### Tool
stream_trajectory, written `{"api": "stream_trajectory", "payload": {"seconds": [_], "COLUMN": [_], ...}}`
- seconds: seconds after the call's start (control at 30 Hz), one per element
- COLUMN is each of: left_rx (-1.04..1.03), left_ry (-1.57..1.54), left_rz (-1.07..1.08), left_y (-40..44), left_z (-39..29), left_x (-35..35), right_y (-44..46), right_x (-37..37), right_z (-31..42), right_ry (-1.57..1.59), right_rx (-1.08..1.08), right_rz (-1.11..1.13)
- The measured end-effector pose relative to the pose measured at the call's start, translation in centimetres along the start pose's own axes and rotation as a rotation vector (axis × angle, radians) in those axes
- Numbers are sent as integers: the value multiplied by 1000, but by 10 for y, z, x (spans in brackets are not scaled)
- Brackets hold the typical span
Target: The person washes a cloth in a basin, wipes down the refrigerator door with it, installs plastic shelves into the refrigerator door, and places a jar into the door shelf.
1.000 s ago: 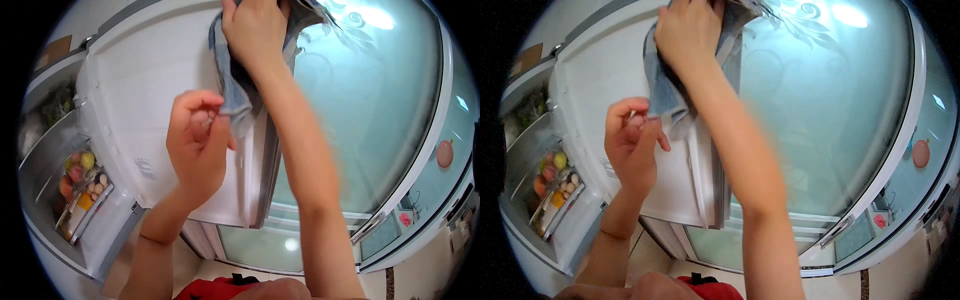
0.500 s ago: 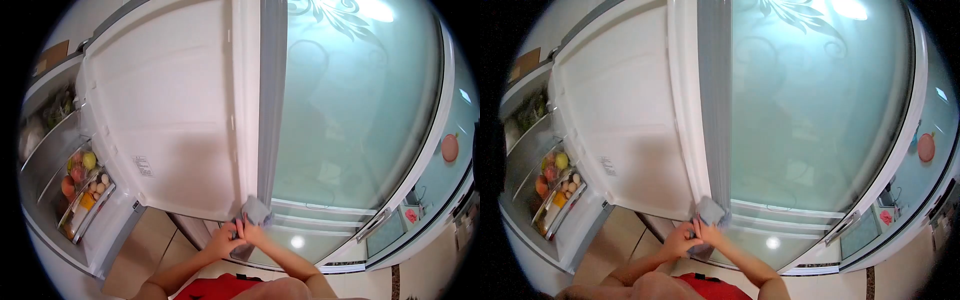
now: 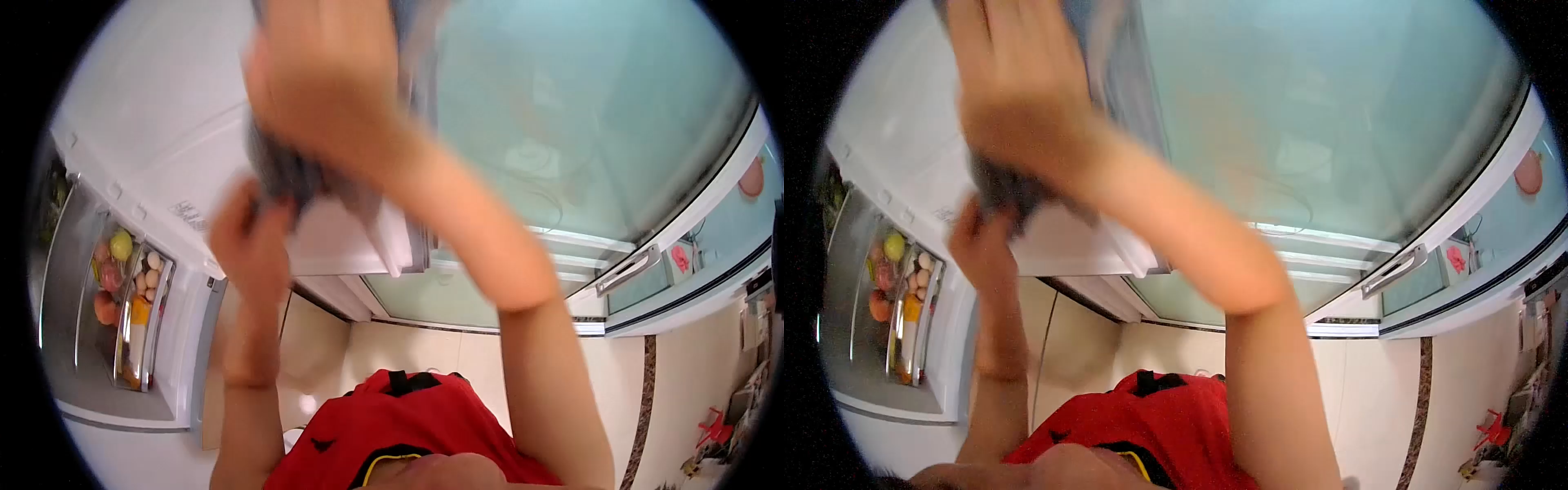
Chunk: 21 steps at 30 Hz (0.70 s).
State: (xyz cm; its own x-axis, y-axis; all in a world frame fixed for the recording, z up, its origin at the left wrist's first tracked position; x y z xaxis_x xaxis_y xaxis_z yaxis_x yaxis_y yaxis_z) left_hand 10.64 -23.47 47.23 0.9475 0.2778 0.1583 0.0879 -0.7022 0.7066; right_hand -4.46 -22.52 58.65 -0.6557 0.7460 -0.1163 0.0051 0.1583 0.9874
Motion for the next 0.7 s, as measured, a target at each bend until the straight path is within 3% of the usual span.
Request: {"api": "stream_trajectory", "payload": {"seconds": [0.03,0.07,0.1,0.13,0.17,0.2,0.27,0.3,0.37,0.4,0.47,0.53,0.57,0.63,0.7], "left_rx": [-23,-175,26,35,150,263,349,275,126,54,-97,-283,-379,-316,-210], "left_ry": [41,187,226,361,373,380,280,277,262,226,150,188,215,64,-196], "left_rz": [116,180,306,426,503,573,658,705,794,729,592,520,479,355,167], "left_y": [-28,-61,-94,-128,-158,-182,-208,-212,-214,-204,-164,-124,-103,-59,-8], "left_z": [15,55,74,104,130,144,135,130,121,102,42,0,-20,-55,-87], "left_x": [-7,-7,-14,-16,-16,-17,-28,-34,-49,-56,-73,-78,-78,-73,-65], "right_y": [-47,-89,-146,-228,-315,-375,-446,-451,-415,-389,-292,-205,-156,-45,53], "right_x": [10,21,27,28,32,38,58,59,60,63,65,56,51,41,25], "right_z": [5,9,13,21,29,32,57,48,20,11,-28,-44,-57,-64,-72], "right_ry": [12,63,69,30,44,255,137,332,190,113,156,104,219,390,353], "right_rx": [-74,-57,-157,-159,-360,-579,-393,-583,-934,-1114,-931,-377,-389,-291,-79], "right_rz": [75,48,146,211,265,540,576,606,745,812,345,202,211,104,21]}}
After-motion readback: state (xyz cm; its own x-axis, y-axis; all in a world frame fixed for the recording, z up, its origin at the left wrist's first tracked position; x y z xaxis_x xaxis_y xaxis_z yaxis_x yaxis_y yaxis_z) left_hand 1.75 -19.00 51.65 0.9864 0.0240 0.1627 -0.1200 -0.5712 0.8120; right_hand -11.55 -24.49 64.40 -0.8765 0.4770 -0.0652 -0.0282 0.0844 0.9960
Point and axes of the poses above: each hand's wrist, its own y-axis towards the middle knuckle, its own x-axis out of the back of the hand, z = x × y, the point moved 6 cm from there along y, towards the middle knuckle, and after that the axes turned 3 degrees about y, right-handed, at the moved point
